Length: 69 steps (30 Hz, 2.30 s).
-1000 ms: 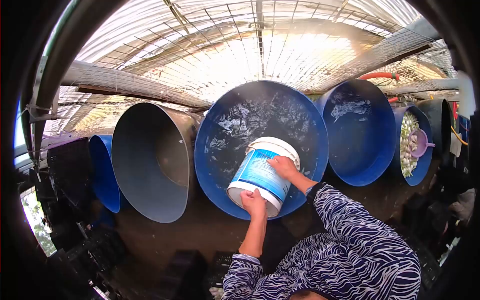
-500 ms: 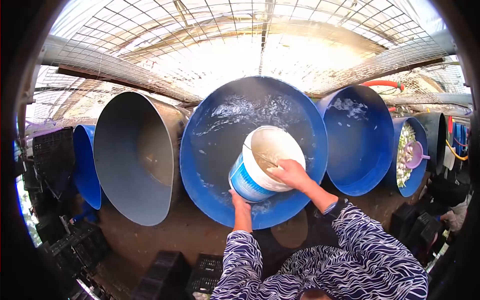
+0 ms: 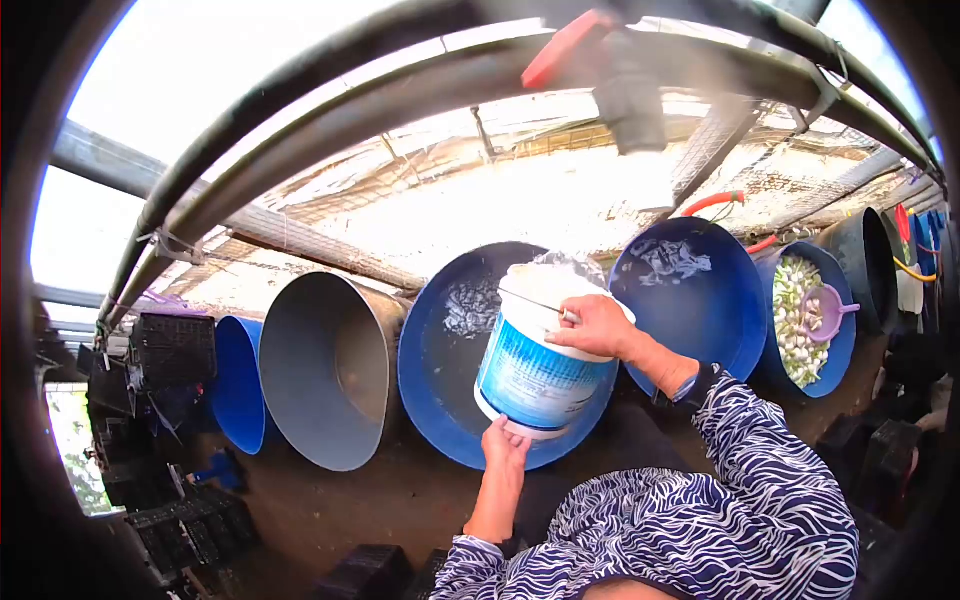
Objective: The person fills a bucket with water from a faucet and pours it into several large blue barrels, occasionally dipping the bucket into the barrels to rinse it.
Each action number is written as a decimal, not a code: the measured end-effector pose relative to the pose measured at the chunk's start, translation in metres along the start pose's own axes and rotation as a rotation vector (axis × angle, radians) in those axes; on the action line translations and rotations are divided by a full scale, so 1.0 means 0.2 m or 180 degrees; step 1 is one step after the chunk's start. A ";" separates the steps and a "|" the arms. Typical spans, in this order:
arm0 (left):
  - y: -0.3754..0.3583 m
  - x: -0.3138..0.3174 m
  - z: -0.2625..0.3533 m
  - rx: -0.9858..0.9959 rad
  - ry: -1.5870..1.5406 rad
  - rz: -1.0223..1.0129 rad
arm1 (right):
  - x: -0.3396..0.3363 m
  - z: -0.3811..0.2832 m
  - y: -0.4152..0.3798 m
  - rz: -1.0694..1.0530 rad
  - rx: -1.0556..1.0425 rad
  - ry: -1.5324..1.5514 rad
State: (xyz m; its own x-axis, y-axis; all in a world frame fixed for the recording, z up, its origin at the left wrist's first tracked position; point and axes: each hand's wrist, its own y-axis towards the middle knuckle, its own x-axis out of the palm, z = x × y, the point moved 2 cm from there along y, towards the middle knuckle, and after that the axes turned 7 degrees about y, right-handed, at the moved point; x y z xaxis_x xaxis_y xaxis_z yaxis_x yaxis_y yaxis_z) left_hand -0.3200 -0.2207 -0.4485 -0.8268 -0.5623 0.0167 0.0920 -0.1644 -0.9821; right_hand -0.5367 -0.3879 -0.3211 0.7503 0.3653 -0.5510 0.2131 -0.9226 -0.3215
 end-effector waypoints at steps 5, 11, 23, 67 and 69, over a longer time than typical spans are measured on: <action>-0.52 0.26 0.23 0.0883 0.0319 -0.0690 | -0.23 -0.02 0.05 0.0590 -0.0147 0.0083; -1.04 0.45 0.36 0.1593 -0.0119 -0.1471 | -0.34 -0.11 0.01 0.0912 -0.0365 0.0545; -0.66 -0.05 0.22 0.1215 -0.0172 -0.0613 | 0.42 0.02 -0.05 -0.0010 -0.0087 0.0723; -0.17 0.18 0.02 -0.0044 -0.0303 -0.0076 | -0.09 0.01 0.13 0.0105 -0.0155 -0.0304; -0.36 0.30 0.11 0.0200 -0.0018 -0.0199 | -0.18 0.03 0.13 0.0385 -0.0206 -0.0198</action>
State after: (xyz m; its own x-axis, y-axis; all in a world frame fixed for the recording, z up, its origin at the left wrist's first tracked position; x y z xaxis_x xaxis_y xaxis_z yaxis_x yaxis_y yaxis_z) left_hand -0.3638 -0.2592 -0.3720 -0.8288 -0.5539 0.0787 0.0753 -0.2498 -0.9654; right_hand -0.5626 -0.4235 -0.3142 0.7331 0.2560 -0.6301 0.1649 -0.9657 -0.2005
